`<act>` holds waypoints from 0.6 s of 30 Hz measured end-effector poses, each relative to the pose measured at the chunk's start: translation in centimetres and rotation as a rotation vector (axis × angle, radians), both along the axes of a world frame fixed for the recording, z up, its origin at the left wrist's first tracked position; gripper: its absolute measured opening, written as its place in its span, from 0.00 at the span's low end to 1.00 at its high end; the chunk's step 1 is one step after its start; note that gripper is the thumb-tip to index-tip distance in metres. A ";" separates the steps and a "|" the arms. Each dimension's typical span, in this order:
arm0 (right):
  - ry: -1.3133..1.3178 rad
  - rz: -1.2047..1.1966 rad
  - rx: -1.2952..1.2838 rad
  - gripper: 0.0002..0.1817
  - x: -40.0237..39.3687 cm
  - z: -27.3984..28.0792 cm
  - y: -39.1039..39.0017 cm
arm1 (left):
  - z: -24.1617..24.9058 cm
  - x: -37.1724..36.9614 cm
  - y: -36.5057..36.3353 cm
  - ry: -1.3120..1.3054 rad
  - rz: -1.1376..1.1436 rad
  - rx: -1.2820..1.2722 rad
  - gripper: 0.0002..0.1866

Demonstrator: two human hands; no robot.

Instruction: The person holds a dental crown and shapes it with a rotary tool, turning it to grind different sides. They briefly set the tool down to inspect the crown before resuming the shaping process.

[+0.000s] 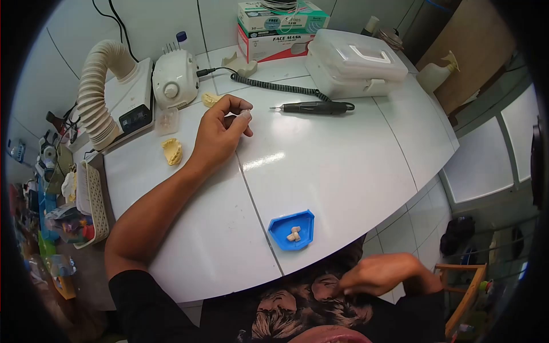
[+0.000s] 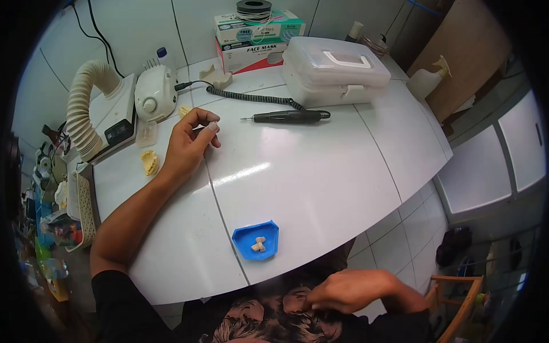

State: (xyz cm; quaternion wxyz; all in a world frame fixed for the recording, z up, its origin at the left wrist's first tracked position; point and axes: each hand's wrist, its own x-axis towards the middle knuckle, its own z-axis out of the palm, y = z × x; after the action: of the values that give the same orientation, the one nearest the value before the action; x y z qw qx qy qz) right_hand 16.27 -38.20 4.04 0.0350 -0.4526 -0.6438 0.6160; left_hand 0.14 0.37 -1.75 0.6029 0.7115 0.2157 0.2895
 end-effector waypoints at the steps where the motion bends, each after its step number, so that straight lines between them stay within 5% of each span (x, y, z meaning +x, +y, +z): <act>1: -0.046 -0.169 -0.202 0.18 0.1 -4.2 -1.4 | 0.1 0.0 -0.1 0.002 -0.005 -0.017 0.11; 2: -0.278 -0.297 -0.043 0.20 0.7 -11.0 -5.4 | 0.1 0.1 0.0 -0.001 -0.006 -0.030 0.11; 3: -0.625 0.082 -0.349 0.23 1.8 -19.3 -6.4 | 0.2 0.4 0.1 -0.005 -0.009 -0.036 0.12; 4: -0.798 0.157 -0.457 0.24 2.2 -25.5 -7.0 | 0.2 0.5 0.0 -0.022 -0.007 -0.057 0.11; 6: -0.935 -0.107 -0.439 0.24 2.0 -32.1 -7.3 | 0.3 0.0 -0.3 -0.027 0.002 -0.092 0.10; 11: -1.032 -0.371 -0.376 0.24 1.0 -35.4 -5.2 | 0.7 0.1 -0.6 0.003 0.066 -0.143 0.08; 18: -1.018 -0.419 -0.400 0.25 0.3 -33.5 -4.2 | 1.2 -0.5 -1.3 0.075 0.097 -0.198 0.08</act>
State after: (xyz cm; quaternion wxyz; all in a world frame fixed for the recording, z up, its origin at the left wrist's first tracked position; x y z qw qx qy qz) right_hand 16.53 -42.42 -29.51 -0.2439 -0.8070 -0.3475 0.4104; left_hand -0.34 -0.91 -0.57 0.6471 0.6475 0.2997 0.2687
